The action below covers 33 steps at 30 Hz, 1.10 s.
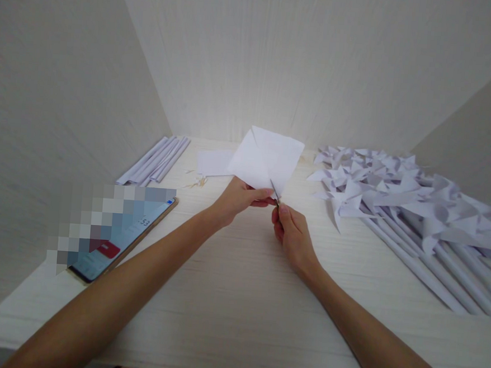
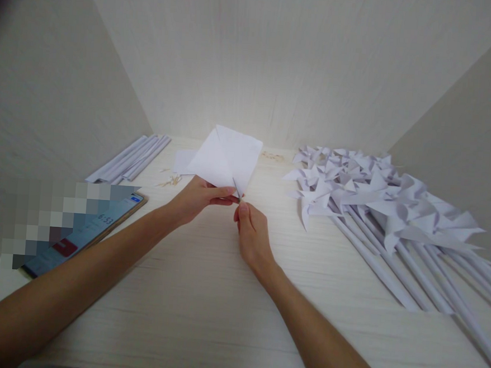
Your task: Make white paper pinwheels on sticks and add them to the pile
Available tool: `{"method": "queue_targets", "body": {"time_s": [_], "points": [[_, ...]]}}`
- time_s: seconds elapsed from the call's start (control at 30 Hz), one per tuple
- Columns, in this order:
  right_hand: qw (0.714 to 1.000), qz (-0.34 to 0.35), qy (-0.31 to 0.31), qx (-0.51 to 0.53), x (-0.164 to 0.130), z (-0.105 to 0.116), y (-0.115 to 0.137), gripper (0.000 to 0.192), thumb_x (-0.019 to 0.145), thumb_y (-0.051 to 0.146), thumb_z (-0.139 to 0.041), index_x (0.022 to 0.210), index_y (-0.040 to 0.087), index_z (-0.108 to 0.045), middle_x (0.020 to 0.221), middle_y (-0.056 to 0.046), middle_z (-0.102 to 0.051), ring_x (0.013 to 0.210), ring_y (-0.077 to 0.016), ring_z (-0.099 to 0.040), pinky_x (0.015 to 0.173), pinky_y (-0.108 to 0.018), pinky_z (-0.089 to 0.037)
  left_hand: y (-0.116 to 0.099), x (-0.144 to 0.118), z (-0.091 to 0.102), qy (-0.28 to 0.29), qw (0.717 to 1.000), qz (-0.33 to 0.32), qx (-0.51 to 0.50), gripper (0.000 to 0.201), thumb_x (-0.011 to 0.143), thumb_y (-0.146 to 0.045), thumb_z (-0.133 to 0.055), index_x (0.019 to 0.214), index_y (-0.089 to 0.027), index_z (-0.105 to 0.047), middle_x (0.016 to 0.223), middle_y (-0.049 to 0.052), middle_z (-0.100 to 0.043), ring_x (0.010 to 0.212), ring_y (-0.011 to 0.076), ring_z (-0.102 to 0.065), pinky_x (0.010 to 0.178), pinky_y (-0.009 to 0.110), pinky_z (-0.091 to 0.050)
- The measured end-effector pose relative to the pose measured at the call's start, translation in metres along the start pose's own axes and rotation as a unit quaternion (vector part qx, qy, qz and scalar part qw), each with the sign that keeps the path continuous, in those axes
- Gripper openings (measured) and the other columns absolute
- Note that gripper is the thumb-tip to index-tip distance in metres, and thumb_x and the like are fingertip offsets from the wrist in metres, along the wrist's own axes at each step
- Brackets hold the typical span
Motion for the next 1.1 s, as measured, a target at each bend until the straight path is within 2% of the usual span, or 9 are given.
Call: {"method": "queue_targets", "body": {"time_s": [0.3,0.6,0.7,0.9,1.1], "points": [[1.000,-0.001,-0.001,-0.011,0.001,0.000,0.000,0.046,0.081,0.057,-0.032,0.055,0.020,-0.041,0.045,0.005,-0.032,0.041,-0.0090,-0.029,0.040,-0.023,-0.021,0.003,0.002,0.001,0.012,1.000,0.007,-0.005,0.018,0.055,-0.021,-0.072,0.068,-0.012,-0.065,0.070,0.006,-0.069,0.062,0.0150,-0.064,0.069,0.032,-0.052],[1.000,0.001,-0.008,-0.018,0.001,0.001,0.001,0.044,0.082,0.054,-0.032,0.055,0.021,-0.040,0.045,0.005,-0.032,0.040,-0.0090,-0.029,0.040,-0.023,-0.021,0.000,0.004,0.005,0.025,0.999,0.027,-0.025,0.019,0.056,-0.018,-0.072,0.071,-0.010,-0.064,0.072,0.006,-0.069,0.061,0.0134,-0.064,0.069,0.028,-0.052],[1.000,0.004,-0.008,-0.018,0.001,0.001,-0.001,0.044,0.082,0.054,-0.031,0.056,0.021,-0.041,0.045,0.005,-0.031,0.041,-0.0090,-0.028,0.040,-0.023,-0.020,-0.003,0.006,0.011,0.002,0.999,0.011,-0.042,0.020,0.057,-0.020,-0.072,0.071,-0.010,-0.064,0.071,0.006,-0.068,0.062,0.0136,-0.064,0.069,0.028,-0.053],[1.000,0.004,-0.005,-0.009,0.000,0.001,0.000,0.043,0.082,0.053,-0.032,0.055,0.021,-0.040,0.045,0.005,-0.030,0.040,-0.0089,-0.028,0.040,-0.023,-0.020,-0.005,0.006,0.015,-0.071,0.995,-0.028,-0.061,0.031,0.056,-0.015,-0.070,0.087,-0.015,-0.063,0.086,0.004,-0.068,0.069,0.0137,-0.064,0.063,0.026,-0.054],[1.000,0.003,-0.004,-0.010,0.001,0.001,-0.001,0.043,0.082,0.054,-0.032,0.056,0.020,-0.040,0.044,0.005,-0.031,0.040,-0.0084,-0.028,0.040,-0.022,-0.020,-0.005,0.006,0.011,-0.062,0.995,-0.027,-0.078,0.033,0.054,-0.013,-0.070,0.087,-0.014,-0.063,0.077,0.001,-0.067,0.067,0.0119,-0.062,0.059,0.022,-0.054]]}}
Point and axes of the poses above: each hand's wrist, its own x-axis towards the middle knuckle, its own z-axis out of the back of the hand, y = z × x, the point moved 4 cm from there along x, towards the middle knuckle
